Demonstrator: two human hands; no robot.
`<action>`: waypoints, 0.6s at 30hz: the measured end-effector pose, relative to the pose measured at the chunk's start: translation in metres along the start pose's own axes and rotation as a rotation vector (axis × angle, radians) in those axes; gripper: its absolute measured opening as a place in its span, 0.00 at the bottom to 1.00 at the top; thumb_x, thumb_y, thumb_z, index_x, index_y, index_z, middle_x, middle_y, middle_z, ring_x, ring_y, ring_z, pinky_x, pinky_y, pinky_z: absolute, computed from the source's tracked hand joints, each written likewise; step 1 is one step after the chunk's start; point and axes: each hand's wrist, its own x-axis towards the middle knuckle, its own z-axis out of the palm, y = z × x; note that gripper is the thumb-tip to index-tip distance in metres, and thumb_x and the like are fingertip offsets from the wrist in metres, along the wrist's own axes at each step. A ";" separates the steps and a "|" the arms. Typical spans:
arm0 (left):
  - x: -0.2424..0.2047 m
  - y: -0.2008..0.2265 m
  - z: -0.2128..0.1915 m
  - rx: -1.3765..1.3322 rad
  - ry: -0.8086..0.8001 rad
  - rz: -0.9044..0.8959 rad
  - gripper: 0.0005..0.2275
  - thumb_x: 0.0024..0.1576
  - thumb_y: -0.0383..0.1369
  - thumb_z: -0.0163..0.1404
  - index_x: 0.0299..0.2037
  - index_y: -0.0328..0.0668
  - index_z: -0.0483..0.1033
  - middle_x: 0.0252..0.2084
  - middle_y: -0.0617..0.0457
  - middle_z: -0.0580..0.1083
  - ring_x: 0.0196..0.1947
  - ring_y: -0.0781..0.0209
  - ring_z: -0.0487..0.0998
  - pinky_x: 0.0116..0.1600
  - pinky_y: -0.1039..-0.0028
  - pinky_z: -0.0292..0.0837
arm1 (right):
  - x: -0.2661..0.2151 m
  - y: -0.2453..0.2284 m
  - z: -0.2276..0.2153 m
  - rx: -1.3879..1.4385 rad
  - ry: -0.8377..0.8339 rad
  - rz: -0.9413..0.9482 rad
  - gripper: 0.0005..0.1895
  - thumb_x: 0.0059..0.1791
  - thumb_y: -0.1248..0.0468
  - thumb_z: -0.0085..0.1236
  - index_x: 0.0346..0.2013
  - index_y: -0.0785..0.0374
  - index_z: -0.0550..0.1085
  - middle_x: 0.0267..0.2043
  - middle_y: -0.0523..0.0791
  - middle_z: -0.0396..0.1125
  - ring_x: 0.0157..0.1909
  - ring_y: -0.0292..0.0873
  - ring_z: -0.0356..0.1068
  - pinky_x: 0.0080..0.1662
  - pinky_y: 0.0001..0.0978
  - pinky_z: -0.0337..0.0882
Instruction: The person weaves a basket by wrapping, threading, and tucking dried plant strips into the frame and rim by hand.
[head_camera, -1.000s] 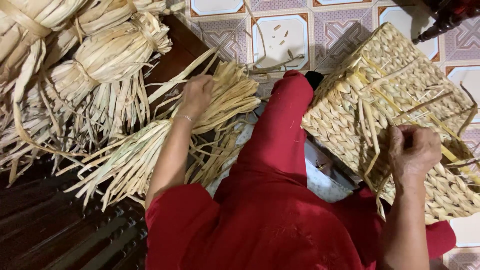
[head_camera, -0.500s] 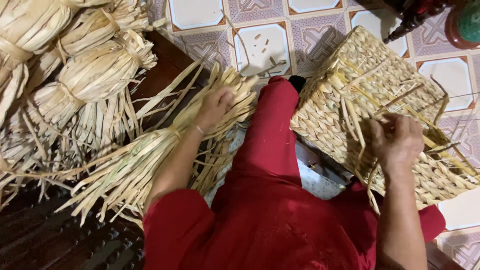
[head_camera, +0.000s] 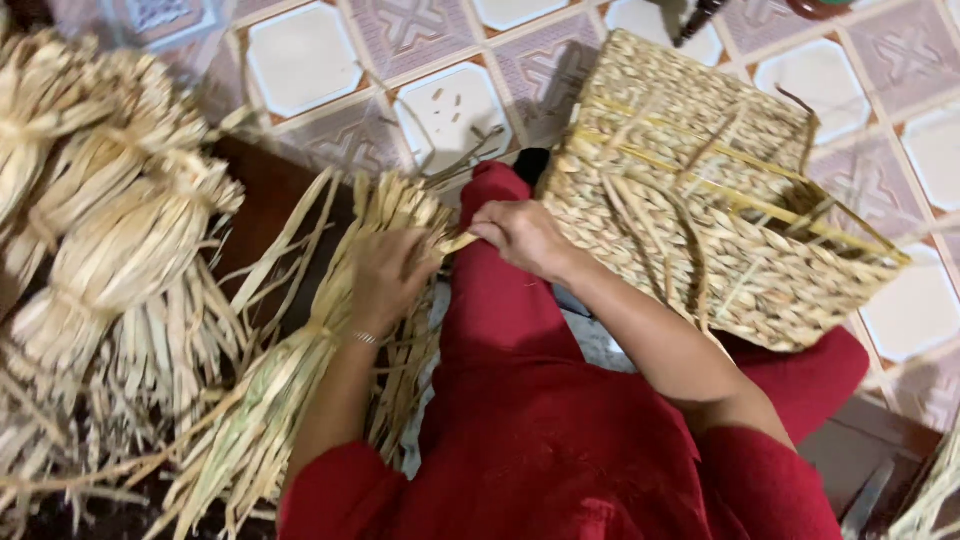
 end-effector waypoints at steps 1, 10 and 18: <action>-0.006 -0.007 -0.001 0.127 0.033 0.000 0.27 0.55 0.50 0.58 0.59 0.44 0.69 0.52 0.46 0.73 0.53 0.46 0.71 0.57 0.51 0.64 | 0.003 0.007 0.003 -0.042 0.009 0.060 0.08 0.52 0.62 0.61 0.35 0.65 0.78 0.32 0.53 0.73 0.32 0.54 0.75 0.36 0.44 0.75; -0.046 -0.046 -0.015 0.474 -0.251 -0.423 0.42 0.46 0.56 0.63 0.67 0.49 0.58 0.68 0.44 0.61 0.67 0.48 0.60 0.64 0.39 0.54 | -0.010 0.059 -0.160 -0.207 0.387 0.549 0.11 0.59 0.61 0.52 0.36 0.63 0.74 0.26 0.47 0.70 0.19 0.38 0.64 0.20 0.31 0.67; 0.067 0.029 0.005 0.128 0.101 0.115 0.14 0.57 0.38 0.61 0.49 0.42 0.77 0.49 0.50 0.78 0.48 0.54 0.76 0.57 0.51 0.66 | -0.096 0.023 -0.283 0.837 0.939 0.239 0.06 0.51 0.62 0.62 0.34 0.62 0.76 0.39 0.49 0.78 0.46 0.44 0.81 0.48 0.42 0.82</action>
